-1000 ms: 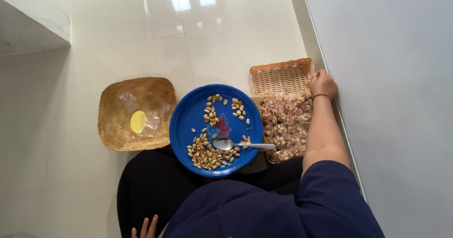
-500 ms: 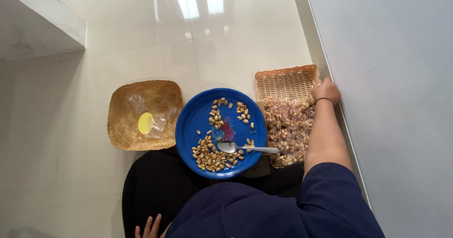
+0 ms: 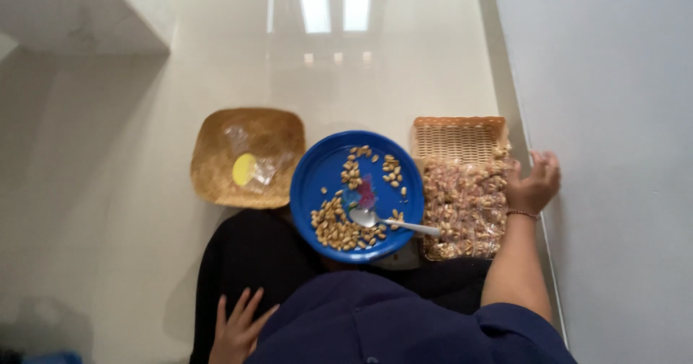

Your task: Sorting nuts from a blue plate into baskets using hands and a spoon.

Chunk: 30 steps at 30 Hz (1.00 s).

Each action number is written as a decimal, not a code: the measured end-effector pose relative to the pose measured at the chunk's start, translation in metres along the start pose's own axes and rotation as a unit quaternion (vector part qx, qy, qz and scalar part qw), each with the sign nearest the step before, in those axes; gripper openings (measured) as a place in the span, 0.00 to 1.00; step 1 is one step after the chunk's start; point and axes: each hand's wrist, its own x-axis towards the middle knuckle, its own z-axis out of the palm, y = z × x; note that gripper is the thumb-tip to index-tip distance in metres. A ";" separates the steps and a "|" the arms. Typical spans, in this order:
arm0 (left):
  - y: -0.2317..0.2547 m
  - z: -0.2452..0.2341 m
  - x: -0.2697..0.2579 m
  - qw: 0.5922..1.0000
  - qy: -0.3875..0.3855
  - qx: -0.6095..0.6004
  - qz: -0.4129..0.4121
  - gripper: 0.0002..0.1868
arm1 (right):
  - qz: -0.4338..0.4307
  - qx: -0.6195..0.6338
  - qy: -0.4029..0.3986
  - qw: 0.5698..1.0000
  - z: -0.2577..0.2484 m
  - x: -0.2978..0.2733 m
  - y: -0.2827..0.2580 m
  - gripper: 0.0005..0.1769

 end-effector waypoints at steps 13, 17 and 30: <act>-0.053 -0.004 0.115 0.986 -0.094 -0.096 -0.100 0.33 | 0.114 -0.048 -0.122 0.985 -0.024 -0.051 -0.018 0.49; -0.079 0.021 0.148 0.980 -0.114 -0.065 -0.151 0.34 | 0.089 -0.031 -0.143 0.985 -0.028 -0.058 -0.016 0.52; -0.142 0.113 0.277 0.928 -0.222 0.020 -0.298 0.37 | 0.059 -0.016 -0.099 0.993 -0.084 -0.088 -0.035 0.52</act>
